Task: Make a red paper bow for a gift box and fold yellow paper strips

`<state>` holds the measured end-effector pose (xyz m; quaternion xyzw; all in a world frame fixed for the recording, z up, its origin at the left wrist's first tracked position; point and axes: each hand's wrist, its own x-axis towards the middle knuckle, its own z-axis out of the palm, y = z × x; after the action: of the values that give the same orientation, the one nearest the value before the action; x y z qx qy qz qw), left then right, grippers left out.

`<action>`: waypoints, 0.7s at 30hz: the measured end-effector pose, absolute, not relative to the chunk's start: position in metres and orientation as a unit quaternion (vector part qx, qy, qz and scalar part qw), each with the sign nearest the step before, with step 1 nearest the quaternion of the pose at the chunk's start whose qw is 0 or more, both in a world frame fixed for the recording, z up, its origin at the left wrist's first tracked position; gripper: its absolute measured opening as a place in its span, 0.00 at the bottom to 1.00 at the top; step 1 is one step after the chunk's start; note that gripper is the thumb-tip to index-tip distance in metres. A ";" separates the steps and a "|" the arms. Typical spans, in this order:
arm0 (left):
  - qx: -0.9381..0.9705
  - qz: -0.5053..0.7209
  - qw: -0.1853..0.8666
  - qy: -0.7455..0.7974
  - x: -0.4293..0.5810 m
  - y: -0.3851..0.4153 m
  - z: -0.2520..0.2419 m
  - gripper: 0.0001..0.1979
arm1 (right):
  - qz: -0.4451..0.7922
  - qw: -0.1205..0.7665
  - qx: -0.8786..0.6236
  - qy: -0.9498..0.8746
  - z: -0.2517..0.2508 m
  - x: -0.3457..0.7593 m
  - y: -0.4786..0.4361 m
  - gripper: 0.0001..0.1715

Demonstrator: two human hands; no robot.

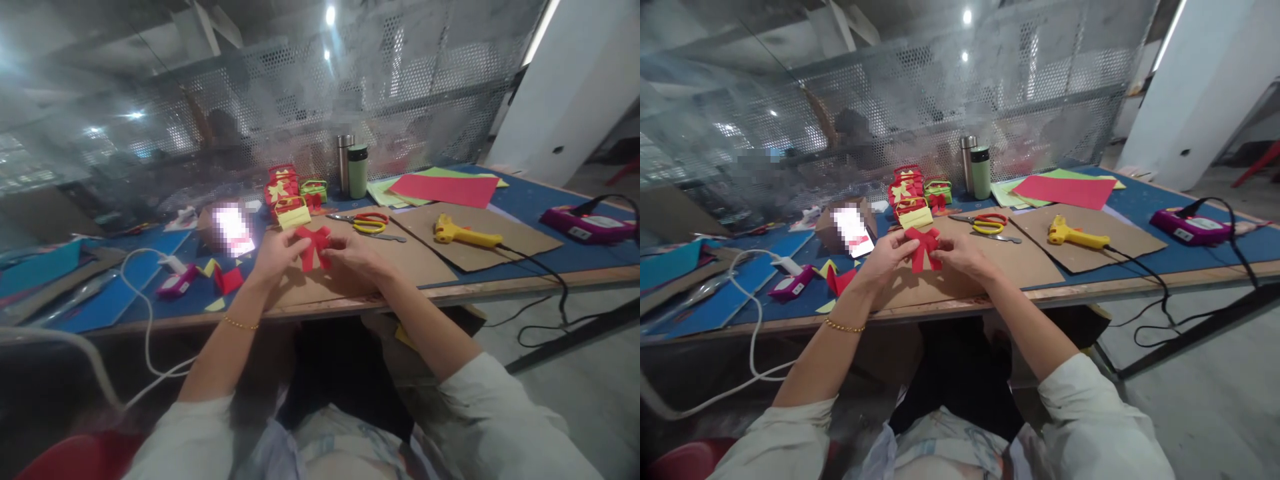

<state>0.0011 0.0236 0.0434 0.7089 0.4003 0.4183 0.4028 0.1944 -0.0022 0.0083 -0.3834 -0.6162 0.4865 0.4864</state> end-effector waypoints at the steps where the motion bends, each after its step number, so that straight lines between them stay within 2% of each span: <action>1: 0.706 0.416 0.416 0.393 0.001 0.021 0.043 0.17 | 0.486 0.494 -0.376 -0.615 0.007 0.195 0.000 0.13; 6: 0.692 0.389 0.432 0.428 -0.004 0.016 0.041 0.12 | 0.473 0.496 -0.374 -0.625 0.003 0.196 0.008 0.11; 10: 0.690 0.377 0.434 0.441 -0.009 0.019 0.035 0.12 | 0.477 0.496 -0.364 -0.627 0.003 0.196 0.009 0.12; 17: 0.720 0.388 0.366 0.444 -0.012 0.032 0.027 0.11 | 0.456 0.466 -0.382 -0.655 0.005 0.200 0.013 0.12; 21: 0.720 0.381 0.369 0.447 -0.014 0.035 0.024 0.10 | 0.426 0.449 -0.407 -0.672 0.005 0.200 0.013 0.12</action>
<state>-0.0139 0.0351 0.0241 0.7203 0.4474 0.3810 0.3685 0.2001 0.0125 0.0047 -0.4072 -0.6722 0.4256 0.4485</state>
